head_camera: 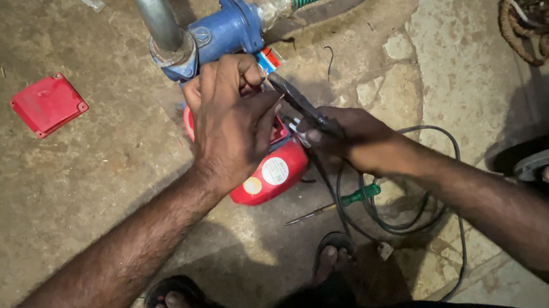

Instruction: The person uses pliers and a screwdriver to strip, twist, and connect wires inside a red electrical device attached to a blue pump. The person repeatedly cuts and twists wire ends, then closes the device's cover.

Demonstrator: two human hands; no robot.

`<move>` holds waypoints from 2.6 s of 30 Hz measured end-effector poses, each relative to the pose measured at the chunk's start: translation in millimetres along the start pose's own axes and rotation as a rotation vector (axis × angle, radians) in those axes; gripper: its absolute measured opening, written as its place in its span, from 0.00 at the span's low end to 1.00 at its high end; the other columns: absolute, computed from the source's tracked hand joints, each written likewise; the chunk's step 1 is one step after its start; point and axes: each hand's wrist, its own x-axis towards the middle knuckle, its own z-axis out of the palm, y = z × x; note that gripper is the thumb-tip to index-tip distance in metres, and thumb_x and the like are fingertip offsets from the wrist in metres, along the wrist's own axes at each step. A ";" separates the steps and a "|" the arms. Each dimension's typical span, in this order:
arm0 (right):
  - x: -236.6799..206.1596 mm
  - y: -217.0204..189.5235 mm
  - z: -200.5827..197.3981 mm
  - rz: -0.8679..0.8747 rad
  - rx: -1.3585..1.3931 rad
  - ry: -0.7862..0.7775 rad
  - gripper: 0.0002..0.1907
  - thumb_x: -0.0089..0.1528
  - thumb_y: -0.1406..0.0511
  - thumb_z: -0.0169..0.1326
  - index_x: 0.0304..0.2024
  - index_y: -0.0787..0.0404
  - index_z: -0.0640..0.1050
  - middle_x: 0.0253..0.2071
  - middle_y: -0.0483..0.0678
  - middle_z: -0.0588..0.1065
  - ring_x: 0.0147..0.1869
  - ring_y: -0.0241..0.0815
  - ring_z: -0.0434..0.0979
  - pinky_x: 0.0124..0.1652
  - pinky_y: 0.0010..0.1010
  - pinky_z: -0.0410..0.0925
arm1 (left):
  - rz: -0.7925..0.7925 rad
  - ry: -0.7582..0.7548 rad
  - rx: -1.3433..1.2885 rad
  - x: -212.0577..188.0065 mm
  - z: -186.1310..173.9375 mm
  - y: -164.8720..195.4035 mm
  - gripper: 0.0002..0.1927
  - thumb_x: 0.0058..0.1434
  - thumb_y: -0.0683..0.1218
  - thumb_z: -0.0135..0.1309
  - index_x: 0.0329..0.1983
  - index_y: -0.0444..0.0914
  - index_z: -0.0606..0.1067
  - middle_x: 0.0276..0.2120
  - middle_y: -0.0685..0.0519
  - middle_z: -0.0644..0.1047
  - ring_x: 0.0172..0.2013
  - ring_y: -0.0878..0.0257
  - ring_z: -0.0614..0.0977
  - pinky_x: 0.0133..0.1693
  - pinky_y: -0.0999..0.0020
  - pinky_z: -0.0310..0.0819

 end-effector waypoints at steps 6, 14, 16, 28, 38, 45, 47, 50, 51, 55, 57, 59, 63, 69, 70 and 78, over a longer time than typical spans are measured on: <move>-1.6 1.1 -7.7 -0.199 -0.030 -0.070 0.21 0.67 0.55 0.52 0.57 0.59 0.75 0.34 0.39 0.73 0.37 0.28 0.69 0.37 0.26 0.68 | -0.001 0.010 0.006 -0.2 2.4 -0.4 0.10 0.55 0.43 0.66 0.41 0.38 0.83 0.47 0.51 0.68 0.53 0.54 0.69 0.55 0.54 0.55; 1.2 1.1 -1.5 -0.076 -0.036 0.004 0.20 0.69 0.54 0.51 0.55 0.60 0.76 0.31 0.41 0.71 0.35 0.31 0.68 0.35 0.28 0.65 | -0.010 0.001 -0.009 0.1 0.8 0.1 0.11 0.54 0.42 0.66 0.41 0.37 0.84 0.46 0.51 0.68 0.52 0.55 0.69 0.54 0.54 0.55; 0.4 0.0 -5.3 -0.088 0.001 -0.048 0.21 0.67 0.53 0.51 0.55 0.60 0.76 0.30 0.41 0.70 0.33 0.32 0.68 0.32 0.29 0.64 | -0.005 0.002 -0.011 0.2 0.6 -0.4 0.11 0.55 0.42 0.66 0.42 0.38 0.84 0.46 0.51 0.67 0.52 0.55 0.69 0.54 0.55 0.55; 13.9 23.9 0.2 -0.225 -0.090 0.064 0.20 0.67 0.54 0.53 0.54 0.60 0.76 0.35 0.39 0.74 0.39 0.31 0.70 0.39 0.26 0.66 | -0.001 0.016 -0.013 -1.2 3.4 -2.5 0.10 0.56 0.42 0.65 0.42 0.37 0.84 0.48 0.50 0.68 0.53 0.54 0.70 0.55 0.54 0.54; -10.5 3.1 -37.9 -0.347 -0.395 0.057 0.32 0.66 0.55 0.52 0.69 0.60 0.66 0.62 0.55 0.72 0.63 0.48 0.72 0.58 0.40 0.67 | -0.012 -0.021 -0.011 -0.1 3.2 -5.2 0.09 0.55 0.43 0.65 0.39 0.39 0.84 0.48 0.51 0.68 0.53 0.54 0.69 0.54 0.54 0.54; -9.5 -7.6 -56.5 -0.456 -0.918 0.168 0.36 0.65 0.57 0.52 0.71 0.62 0.60 0.67 0.61 0.65 0.66 0.59 0.68 0.58 0.45 0.67 | 0.013 -0.067 -0.001 0.6 0.3 -7.9 0.11 0.53 0.43 0.66 0.40 0.42 0.85 0.46 0.51 0.67 0.53 0.54 0.68 0.52 0.54 0.54; -8.1 -11.0 -59.7 -0.553 -0.983 0.196 0.37 0.63 0.57 0.53 0.71 0.63 0.61 0.63 0.59 0.69 0.64 0.58 0.70 0.56 0.45 0.68 | 0.000 -0.079 0.001 1.2 0.7 -7.4 0.10 0.53 0.43 0.66 0.40 0.42 0.85 0.45 0.52 0.67 0.52 0.55 0.68 0.51 0.55 0.54; -3.6 -22.0 -61.3 -0.531 -1.102 0.206 0.38 0.62 0.55 0.55 0.69 0.64 0.62 0.57 0.57 0.72 0.60 0.56 0.72 0.51 0.45 0.69 | -0.002 -0.084 -0.005 3.4 1.5 -7.1 0.10 0.53 0.44 0.68 0.39 0.42 0.85 0.44 0.54 0.67 0.52 0.55 0.68 0.51 0.55 0.54; -3.1 -26.4 -61.8 -0.495 -1.145 0.204 0.38 0.63 0.54 0.55 0.69 0.65 0.62 0.56 0.56 0.72 0.58 0.55 0.72 0.49 0.45 0.70 | -0.001 -0.085 -0.009 4.4 1.8 -7.4 0.10 0.53 0.44 0.68 0.39 0.42 0.85 0.44 0.54 0.67 0.51 0.56 0.68 0.51 0.55 0.54; -7.0 -38.6 -70.0 -0.495 -1.260 0.177 0.35 0.62 0.57 0.53 0.69 0.61 0.64 0.51 0.53 0.75 0.53 0.53 0.75 0.47 0.42 0.71 | 0.026 -0.090 -0.002 6.4 1.8 -9.1 0.11 0.52 0.45 0.68 0.39 0.41 0.84 0.44 0.55 0.67 0.52 0.55 0.69 0.52 0.55 0.54; -4.4 -37.4 -75.8 -0.442 -1.314 0.146 0.32 0.64 0.56 0.52 0.69 0.59 0.65 0.48 0.53 0.76 0.49 0.51 0.77 0.43 0.40 0.73 | 0.021 -0.108 0.003 6.7 2.3 -9.1 0.12 0.50 0.45 0.68 0.39 0.41 0.84 0.44 0.54 0.68 0.51 0.54 0.69 0.50 0.54 0.53; 2.9 -30.0 -86.5 -0.276 -1.021 -0.100 0.25 0.64 0.56 0.52 0.63 0.54 0.72 0.44 0.51 0.78 0.46 0.47 0.80 0.43 0.38 0.73 | 0.043 -0.105 0.010 7.0 3.5 -8.1 0.12 0.50 0.44 0.67 0.39 0.40 0.84 0.45 0.52 0.68 0.52 0.53 0.69 0.51 0.53 0.54; 32.3 -1.4 -112.6 0.159 -0.037 -0.777 0.23 0.74 0.57 0.46 0.49 0.73 0.77 0.37 0.64 0.83 0.37 0.56 0.85 0.39 0.42 0.80 | 0.114 -0.074 0.044 6.7 5.7 -5.0 0.12 0.51 0.41 0.64 0.41 0.38 0.83 0.51 0.50 0.68 0.56 0.52 0.69 0.55 0.53 0.55; 37.8 33.4 -126.6 0.156 -0.139 -0.522 0.17 0.61 0.62 0.55 0.49 0.66 0.79 0.38 0.50 0.82 0.40 0.44 0.84 0.42 0.39 0.79 | 0.109 -0.077 0.023 6.4 3.8 -9.1 0.12 0.53 0.41 0.64 0.42 0.39 0.83 0.51 0.49 0.68 0.57 0.52 0.69 0.56 0.52 0.56; 33.9 32.4 -125.4 0.133 -0.183 -0.474 0.17 0.63 0.62 0.55 0.52 0.65 0.78 0.38 0.55 0.81 0.40 0.49 0.83 0.42 0.41 0.77 | 0.111 -0.074 0.016 6.1 3.5 -9.6 0.12 0.54 0.41 0.64 0.42 0.39 0.83 0.52 0.49 0.68 0.57 0.52 0.69 0.56 0.52 0.55; -5.5 -2.3 -78.9 -0.526 -1.273 0.253 0.37 0.57 0.68 0.59 0.69 0.69 0.65 0.58 0.61 0.72 0.59 0.55 0.74 0.53 0.40 0.72 | 0.088 -0.172 -0.032 10.4 -2.5 -8.8 0.12 0.54 0.40 0.62 0.42 0.39 0.83 0.49 0.50 0.70 0.56 0.53 0.69 0.54 0.53 0.54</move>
